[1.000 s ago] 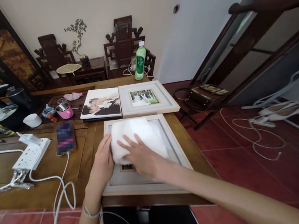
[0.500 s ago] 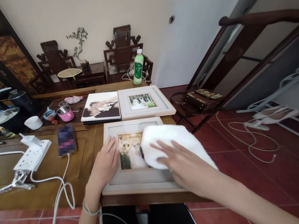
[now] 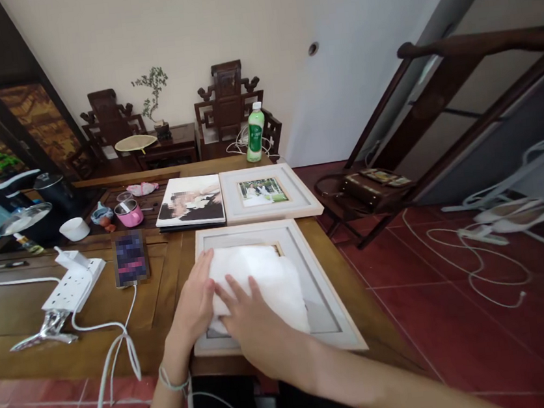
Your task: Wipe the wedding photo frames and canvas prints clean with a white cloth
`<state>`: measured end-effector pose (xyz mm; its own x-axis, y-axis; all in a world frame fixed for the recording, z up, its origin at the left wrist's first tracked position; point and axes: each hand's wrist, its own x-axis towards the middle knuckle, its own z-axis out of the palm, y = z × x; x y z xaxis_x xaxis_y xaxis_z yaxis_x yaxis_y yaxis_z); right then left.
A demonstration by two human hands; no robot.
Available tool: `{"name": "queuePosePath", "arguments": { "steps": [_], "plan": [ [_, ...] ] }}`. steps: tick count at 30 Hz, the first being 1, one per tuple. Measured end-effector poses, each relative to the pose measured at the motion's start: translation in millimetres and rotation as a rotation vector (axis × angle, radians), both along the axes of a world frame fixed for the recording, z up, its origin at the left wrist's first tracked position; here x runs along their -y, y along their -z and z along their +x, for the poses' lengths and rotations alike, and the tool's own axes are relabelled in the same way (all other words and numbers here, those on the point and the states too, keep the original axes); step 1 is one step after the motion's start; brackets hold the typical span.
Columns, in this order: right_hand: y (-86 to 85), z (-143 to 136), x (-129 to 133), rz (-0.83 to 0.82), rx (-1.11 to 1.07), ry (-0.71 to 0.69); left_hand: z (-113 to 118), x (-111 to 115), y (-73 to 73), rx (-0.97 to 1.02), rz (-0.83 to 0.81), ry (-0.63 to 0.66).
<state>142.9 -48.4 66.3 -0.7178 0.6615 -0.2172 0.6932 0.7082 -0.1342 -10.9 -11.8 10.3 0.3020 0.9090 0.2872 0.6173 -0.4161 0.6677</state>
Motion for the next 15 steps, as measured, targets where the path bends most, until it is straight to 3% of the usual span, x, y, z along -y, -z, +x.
{"name": "queuePosePath", "arguments": {
  "steps": [4, 7, 12, 15],
  "plan": [
    [0.2, 17.8, 19.0, -0.088, -0.044, -0.059, 3.4, -3.3, 0.2, -0.131, 0.008, -0.038],
    [1.3, 40.4, 26.4, -0.144, -0.035, 0.023, 6.3, -6.2, 0.9, -0.236, 0.039, -0.045],
    [8.6, 100.7, 39.6, -0.021, -0.062, 0.230, 5.1, -8.2, 5.2, -0.305, 0.069, -0.038],
    [13.8, 126.7, 47.1, 0.058, -0.090, 0.265, 3.3, -9.5, 10.3, -0.310, 0.089, -0.032]
  ]
}}
